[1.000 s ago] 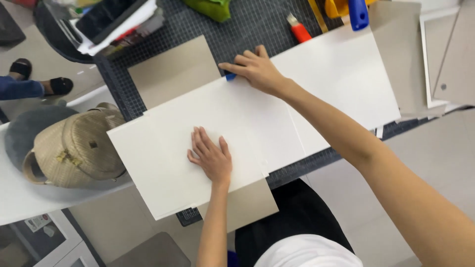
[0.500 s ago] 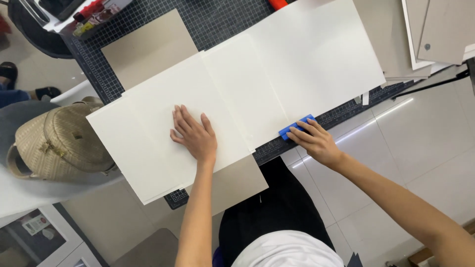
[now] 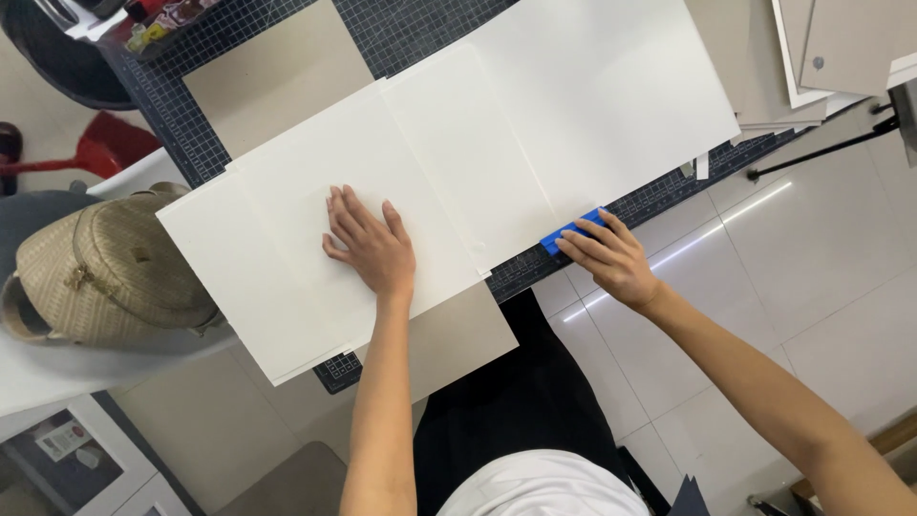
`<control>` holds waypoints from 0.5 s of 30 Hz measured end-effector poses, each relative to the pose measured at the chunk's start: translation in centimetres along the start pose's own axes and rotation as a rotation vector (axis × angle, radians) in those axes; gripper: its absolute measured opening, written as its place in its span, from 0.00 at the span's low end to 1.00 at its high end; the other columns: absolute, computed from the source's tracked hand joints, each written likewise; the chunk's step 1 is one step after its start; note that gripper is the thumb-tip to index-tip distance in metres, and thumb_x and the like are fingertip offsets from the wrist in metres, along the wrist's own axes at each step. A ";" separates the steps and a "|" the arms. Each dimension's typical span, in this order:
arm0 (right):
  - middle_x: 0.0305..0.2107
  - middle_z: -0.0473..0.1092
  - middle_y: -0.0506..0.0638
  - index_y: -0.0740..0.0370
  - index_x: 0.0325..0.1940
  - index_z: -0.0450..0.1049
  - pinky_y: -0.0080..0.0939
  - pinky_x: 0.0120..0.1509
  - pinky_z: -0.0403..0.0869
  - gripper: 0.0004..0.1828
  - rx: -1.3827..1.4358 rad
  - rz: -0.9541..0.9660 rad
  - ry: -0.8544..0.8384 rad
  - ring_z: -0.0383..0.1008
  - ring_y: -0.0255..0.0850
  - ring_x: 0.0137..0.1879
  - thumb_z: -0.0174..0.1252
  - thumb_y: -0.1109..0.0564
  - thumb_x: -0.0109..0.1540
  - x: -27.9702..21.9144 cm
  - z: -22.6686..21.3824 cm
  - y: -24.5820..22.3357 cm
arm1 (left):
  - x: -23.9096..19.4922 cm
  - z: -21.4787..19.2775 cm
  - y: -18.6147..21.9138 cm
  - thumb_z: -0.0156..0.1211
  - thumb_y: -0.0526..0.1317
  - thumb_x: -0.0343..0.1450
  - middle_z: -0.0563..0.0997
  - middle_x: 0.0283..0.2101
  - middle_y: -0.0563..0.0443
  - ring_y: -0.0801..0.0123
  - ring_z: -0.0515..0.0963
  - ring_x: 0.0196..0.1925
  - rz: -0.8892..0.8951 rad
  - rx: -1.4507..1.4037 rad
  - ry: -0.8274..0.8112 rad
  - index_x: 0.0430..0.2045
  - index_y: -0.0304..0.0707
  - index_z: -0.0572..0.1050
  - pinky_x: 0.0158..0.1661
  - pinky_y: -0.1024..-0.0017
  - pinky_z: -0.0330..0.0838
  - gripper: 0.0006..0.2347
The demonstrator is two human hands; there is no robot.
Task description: The person applies adhesive to a flat cardboard piece using a roller, then places a white paper sheet on top and smooths it with a blue squeegee. They fold the cardboard flaps and press the edges to secure the paper, then use a red utility knife to trim excess paper along the edges.
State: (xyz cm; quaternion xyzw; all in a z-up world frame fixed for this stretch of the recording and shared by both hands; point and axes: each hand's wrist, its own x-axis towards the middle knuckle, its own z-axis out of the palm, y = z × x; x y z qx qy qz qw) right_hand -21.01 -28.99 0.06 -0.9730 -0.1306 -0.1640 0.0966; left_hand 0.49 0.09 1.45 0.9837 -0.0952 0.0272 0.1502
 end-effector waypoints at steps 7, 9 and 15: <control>0.52 0.75 0.39 0.48 0.52 0.78 0.56 0.73 0.65 0.17 -0.043 -0.054 0.020 0.73 0.43 0.61 0.45 0.60 0.68 0.5 1.0 -0.2 | -0.2 -0.1 0.0 0.36 0.47 0.80 0.56 0.67 0.30 0.43 0.53 0.71 -0.007 -0.008 -0.010 0.65 0.26 0.53 0.57 0.37 0.40 0.23; 0.52 0.75 0.39 0.47 0.52 0.78 0.57 0.73 0.66 0.17 -0.061 -0.044 0.033 0.74 0.43 0.60 0.44 0.60 0.69 0.7 1.4 -0.8 | -0.1 -0.1 0.2 0.35 0.48 0.80 0.55 0.67 0.30 0.43 0.52 0.72 -0.002 -0.010 -0.023 0.66 0.26 0.52 0.57 0.37 0.40 0.24; 0.51 0.75 0.41 0.48 0.50 0.79 0.58 0.70 0.67 0.21 0.044 -0.089 0.092 0.74 0.44 0.59 0.38 0.57 0.70 2.7 3.1 -5.1 | -0.2 0.0 0.2 0.35 0.48 0.80 0.54 0.68 0.28 0.41 0.51 0.72 0.008 0.025 -0.028 0.66 0.26 0.51 0.57 0.37 0.40 0.24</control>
